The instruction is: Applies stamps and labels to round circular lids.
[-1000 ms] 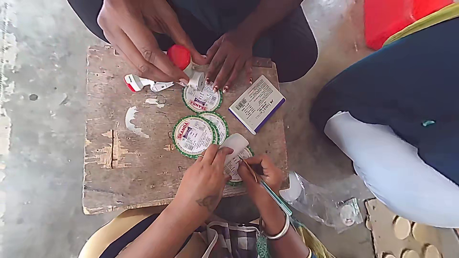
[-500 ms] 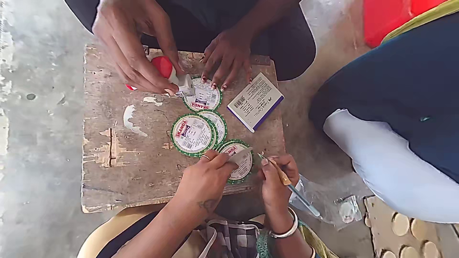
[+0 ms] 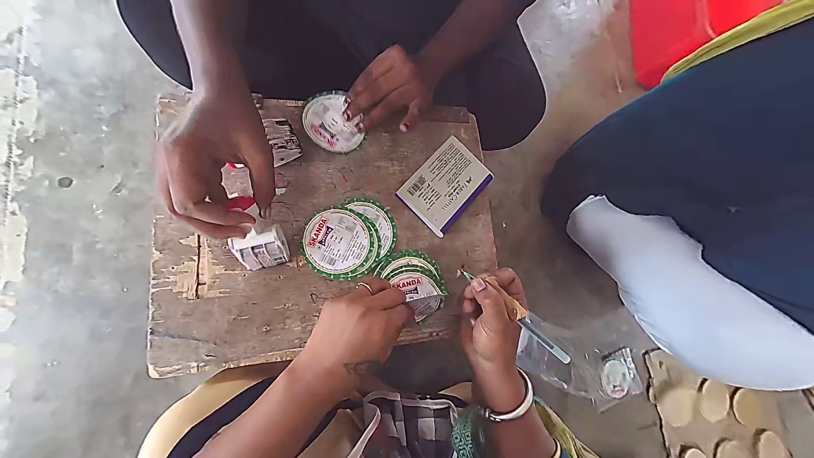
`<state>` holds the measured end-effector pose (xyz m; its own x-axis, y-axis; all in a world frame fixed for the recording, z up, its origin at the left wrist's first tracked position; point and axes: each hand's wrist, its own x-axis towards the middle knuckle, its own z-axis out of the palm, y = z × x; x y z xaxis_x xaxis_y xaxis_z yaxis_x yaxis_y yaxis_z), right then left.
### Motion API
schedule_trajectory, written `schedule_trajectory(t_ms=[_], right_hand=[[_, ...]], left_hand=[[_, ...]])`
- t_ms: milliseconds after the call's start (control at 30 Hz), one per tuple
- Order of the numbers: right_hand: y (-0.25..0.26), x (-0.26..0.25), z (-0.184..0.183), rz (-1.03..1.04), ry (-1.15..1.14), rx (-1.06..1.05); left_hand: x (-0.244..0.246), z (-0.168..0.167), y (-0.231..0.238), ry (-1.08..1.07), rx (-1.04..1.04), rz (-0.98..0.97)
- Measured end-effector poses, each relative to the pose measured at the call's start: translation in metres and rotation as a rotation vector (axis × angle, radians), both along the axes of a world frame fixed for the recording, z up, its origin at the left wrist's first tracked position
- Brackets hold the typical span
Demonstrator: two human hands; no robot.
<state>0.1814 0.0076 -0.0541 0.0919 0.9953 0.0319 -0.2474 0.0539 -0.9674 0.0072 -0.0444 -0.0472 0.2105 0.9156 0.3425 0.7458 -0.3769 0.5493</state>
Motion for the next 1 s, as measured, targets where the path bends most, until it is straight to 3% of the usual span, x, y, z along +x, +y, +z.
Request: schedule_trajectory(t_ms=[267,533,1000], right_hand=[[0.0,0.001,0.001,0.039,0.035,-0.005],[0.0,0.003,0.002,0.045,0.043,-0.02],[-0.001,0.004,-0.001,0.093,0.105,0.019]], left_hand=[[-0.012,0.004,0.004,-0.215,-0.165,0.013],[0.002,0.008,-0.001,-0.069,-0.112,0.084],[-0.014,0.009,0.004,-0.362,-0.312,0.124]])
